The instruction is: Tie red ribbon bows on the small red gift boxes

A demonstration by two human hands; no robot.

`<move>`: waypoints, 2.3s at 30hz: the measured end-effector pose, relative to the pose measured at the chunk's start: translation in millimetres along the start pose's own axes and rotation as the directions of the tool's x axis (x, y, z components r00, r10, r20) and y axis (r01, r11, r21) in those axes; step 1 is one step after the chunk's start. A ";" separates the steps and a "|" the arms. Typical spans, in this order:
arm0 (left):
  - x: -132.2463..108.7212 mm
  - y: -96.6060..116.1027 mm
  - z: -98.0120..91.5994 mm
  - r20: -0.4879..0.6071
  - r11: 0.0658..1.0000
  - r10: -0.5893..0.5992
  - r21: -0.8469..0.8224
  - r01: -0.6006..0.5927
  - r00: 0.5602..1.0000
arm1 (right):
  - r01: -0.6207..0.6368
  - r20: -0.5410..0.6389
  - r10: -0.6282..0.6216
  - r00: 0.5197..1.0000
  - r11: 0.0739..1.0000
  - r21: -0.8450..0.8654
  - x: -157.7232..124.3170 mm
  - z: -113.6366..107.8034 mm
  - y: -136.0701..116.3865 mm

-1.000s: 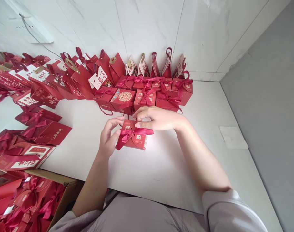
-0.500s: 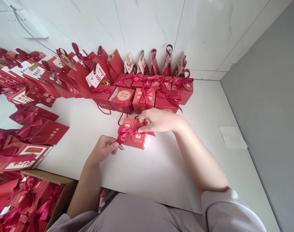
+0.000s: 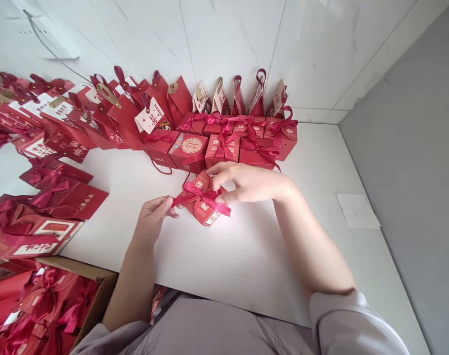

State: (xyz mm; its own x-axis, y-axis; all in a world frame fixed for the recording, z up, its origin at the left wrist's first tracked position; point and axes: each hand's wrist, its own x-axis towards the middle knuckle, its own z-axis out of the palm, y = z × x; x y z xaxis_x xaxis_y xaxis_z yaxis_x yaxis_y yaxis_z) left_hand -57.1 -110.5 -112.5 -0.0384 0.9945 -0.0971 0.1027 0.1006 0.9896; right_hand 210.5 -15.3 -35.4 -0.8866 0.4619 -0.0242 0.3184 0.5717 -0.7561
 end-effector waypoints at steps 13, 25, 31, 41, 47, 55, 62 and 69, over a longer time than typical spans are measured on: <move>1.3 -10.2 -5.2 0.127 0.993 -0.035 -0.110 0.049 0.991 | 0.037 0.042 -0.040 0.998 0.997 0.074 3.4 -0.8 2.5; 2.5 -5.7 -9.6 0.231 0.996 -0.022 0.088 0.002 0.973 | 0.062 0.029 -0.065 0.997 0.992 0.109 0.5 -2.7 4.8; 1.5 -4.0 -14.6 0.288 0.990 -0.062 0.138 0.023 0.956 | 0.027 -0.012 -0.025 1.000 0.989 0.142 1.5 -0.8 6.8; 10.7 50.3 23.3 0.182 0.728 0.410 0.525 -0.441 0.894 | -0.001 -0.041 0.004 0.999 0.996 0.093 1.2 1.2 2.7; 20.5 44.1 45.2 0.332 0.709 0.354 0.514 -0.482 0.874 | -0.076 -0.049 0.080 0.996 0.995 0.070 0.0 0.2 3.7; 22.6 32.7 47.9 0.306 0.780 0.313 0.458 -0.428 0.899 | -0.129 0.037 0.128 0.991 0.991 0.043 0.9 -0.1 7.3; 22.3 27.8 50.8 0.280 0.780 0.334 0.453 -0.431 0.900 | -0.039 0.060 0.037 0.998 0.999 0.024 -0.7 -2.8 8.4; 23.2 25.2 50.8 0.239 0.806 0.327 0.435 -0.402 0.914 | -0.077 0.012 0.076 0.997 0.995 0.067 1.0 -0.6 7.6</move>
State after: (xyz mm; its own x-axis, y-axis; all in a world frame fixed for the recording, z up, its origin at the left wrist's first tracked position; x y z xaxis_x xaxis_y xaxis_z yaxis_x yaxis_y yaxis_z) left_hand -4.9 -83.4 -95.2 0.2361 0.9489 0.2095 0.5308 -0.3065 0.7901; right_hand 212.3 -10.0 -40.9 -0.8638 0.4957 -0.0898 0.3623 0.4875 -0.7944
